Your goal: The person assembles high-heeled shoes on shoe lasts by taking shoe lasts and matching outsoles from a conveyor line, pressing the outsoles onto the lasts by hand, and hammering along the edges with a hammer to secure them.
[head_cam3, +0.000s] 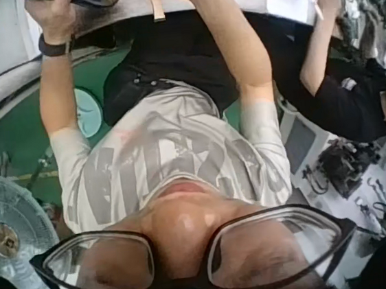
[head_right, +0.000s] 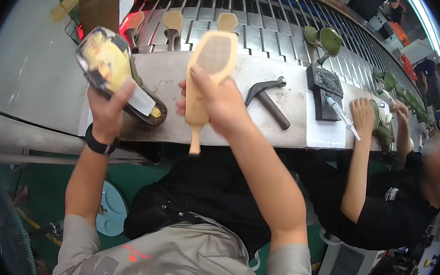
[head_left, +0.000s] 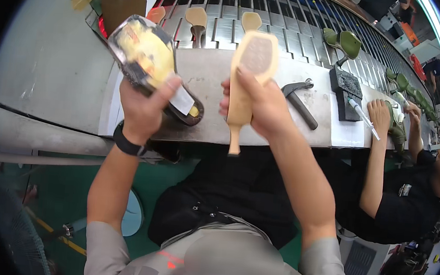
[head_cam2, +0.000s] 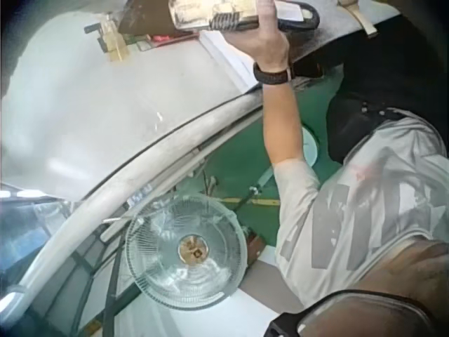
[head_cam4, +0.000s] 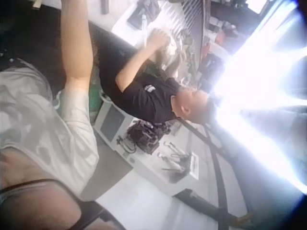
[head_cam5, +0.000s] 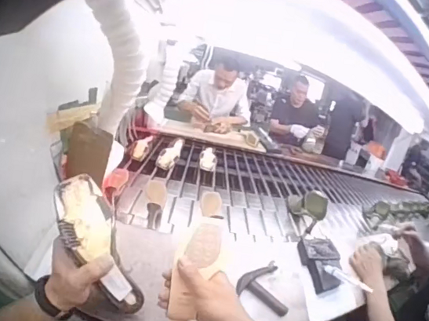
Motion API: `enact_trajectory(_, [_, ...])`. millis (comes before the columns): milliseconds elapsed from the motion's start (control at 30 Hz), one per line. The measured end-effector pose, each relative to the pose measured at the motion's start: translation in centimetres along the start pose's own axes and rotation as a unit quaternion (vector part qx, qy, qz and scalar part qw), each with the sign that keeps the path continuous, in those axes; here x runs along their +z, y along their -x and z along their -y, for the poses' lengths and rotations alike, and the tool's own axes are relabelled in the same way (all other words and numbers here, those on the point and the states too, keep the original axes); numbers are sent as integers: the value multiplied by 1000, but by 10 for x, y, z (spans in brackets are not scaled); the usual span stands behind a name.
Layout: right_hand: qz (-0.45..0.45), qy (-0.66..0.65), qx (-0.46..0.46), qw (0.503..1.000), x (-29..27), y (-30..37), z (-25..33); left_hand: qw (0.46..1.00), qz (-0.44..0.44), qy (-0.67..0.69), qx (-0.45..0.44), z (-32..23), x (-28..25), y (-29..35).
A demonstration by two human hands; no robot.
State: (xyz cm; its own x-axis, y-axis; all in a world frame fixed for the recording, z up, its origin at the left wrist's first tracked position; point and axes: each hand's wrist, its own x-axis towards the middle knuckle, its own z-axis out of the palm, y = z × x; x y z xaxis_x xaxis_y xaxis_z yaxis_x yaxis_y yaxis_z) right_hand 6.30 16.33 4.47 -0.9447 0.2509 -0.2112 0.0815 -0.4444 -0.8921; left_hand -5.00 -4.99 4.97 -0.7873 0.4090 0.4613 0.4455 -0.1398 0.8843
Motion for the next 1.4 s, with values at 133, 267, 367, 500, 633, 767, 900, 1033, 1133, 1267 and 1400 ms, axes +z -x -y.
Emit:
enact_trajectory(133, [-159, 483, -171, 844, -45, -65, -15, 980, 16, 176, -95, 37, 12, -29])
enact_trajectory(267, [-216, 412, -282, 839, -55, -63, -8, 937, 48, 297, -179, 66, 20, -50])
enact_trajectory(367, [-167, 111, -180, 963, -27, -33, 0, 923, 65, 321, -203, 87, 20, -50])
enact_trajectory(500, [-29, 127, -132, 983, -9, -11, -52, 930, 49, 318, -179, 89, 19, -48])
enact_trajectory(633, [-70, 73, -177, 979, -3, -12, -60, 937, 51, 297, -176, 85, 17, -43])
enact_trajectory(767, [-116, 134, -134, 975, 5, -20, -55, 945, 67, 275, -166, 77, 17, -44])
enact_trajectory(900, [-157, 209, -97, 960, 6, -21, -56, 941, 54, 286, -174, 76, 19, -41])
enact_trajectory(1033, [-213, 513, -345, 757, -2, -1, -62, 944, 78, 287, -143, 81, 18, -40])
enact_trajectory(1133, [-163, 523, -298, 782, -27, 41, -71, 939, 90, 301, -140, 77, 25, -40])
enact_trajectory(1267, [-164, 296, -202, 919, -35, 134, -89, 934, 114, 318, -117, 81, 18, -39])
enact_trajectory(1400, [-148, 107, -105, 978, -47, 208, -117, 941, 139, 290, -107, 73, 24, -39])
